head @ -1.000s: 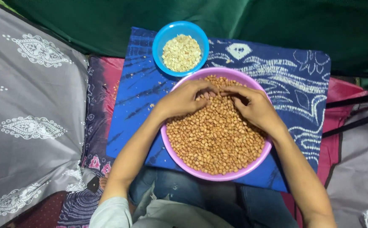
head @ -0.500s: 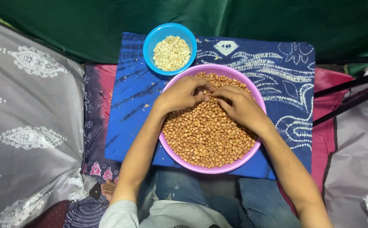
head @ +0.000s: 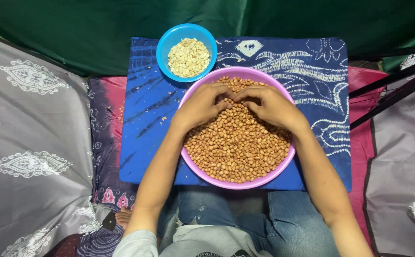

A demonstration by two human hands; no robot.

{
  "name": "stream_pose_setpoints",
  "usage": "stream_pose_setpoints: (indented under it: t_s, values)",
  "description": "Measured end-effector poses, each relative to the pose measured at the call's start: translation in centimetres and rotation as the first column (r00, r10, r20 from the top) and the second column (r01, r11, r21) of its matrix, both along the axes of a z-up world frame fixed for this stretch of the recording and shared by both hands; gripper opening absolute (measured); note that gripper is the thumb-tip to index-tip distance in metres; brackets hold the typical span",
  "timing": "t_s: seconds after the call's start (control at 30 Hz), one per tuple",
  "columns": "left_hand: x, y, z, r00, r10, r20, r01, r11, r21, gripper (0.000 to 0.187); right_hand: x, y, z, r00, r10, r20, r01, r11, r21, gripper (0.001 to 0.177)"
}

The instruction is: Sorting through a bowl of nuts to remove husks and debris by hand.

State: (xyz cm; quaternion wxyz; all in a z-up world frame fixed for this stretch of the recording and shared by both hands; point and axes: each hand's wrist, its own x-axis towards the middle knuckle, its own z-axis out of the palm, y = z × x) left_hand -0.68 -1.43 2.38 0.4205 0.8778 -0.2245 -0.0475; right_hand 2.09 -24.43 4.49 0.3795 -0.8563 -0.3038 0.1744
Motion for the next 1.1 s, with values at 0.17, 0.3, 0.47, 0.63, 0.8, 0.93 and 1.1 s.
stream_pose_setpoints:
  t_s: [0.17,0.3,0.47,0.63,0.8,0.93,1.1]
  values:
    - [0.0,0.1,-0.3,1.000,0.003,0.011,-0.003,1.000,-0.012,0.018,0.3,-1.6,-3.4,0.975,0.010,0.221,-0.043,0.988,0.148,0.029]
    - [-0.2,-0.1,0.5,0.998,0.001,-0.070,-0.004,0.999,-0.038,0.017,-0.5,-1.7,-2.5,0.983,-0.010,0.181,-0.020,0.987,0.162,0.037]
    - [0.0,0.1,0.2,0.998,0.001,-0.058,-0.010,0.990,-0.144,0.016,-0.1,-2.5,-2.7,0.992,-0.067,0.107,0.042,0.974,0.222,0.037]
    - [0.3,0.3,0.1,0.998,0.046,-0.041,-0.054,0.977,-0.205,0.016,0.8,-3.4,-3.8,0.996,-0.083,0.021,0.068,0.913,0.402,0.047]
    - [0.4,0.2,-0.8,0.997,0.080,0.020,-0.074,0.975,-0.209,0.023,0.5,-3.8,-2.6,0.930,-0.131,0.344,0.090,0.987,0.132,0.036]
    - [0.3,0.1,0.0,0.995,0.084,0.056,-0.073,0.981,-0.181,0.020,-0.1,-3.1,-1.9,0.935,-0.085,0.345,0.098,0.995,-0.019,0.039]
    - [0.1,-0.4,1.5,0.997,0.080,0.006,-0.080,0.997,-0.014,0.027,-1.6,-1.1,-0.4,0.991,-0.093,0.092,0.093,0.996,0.006,0.044]
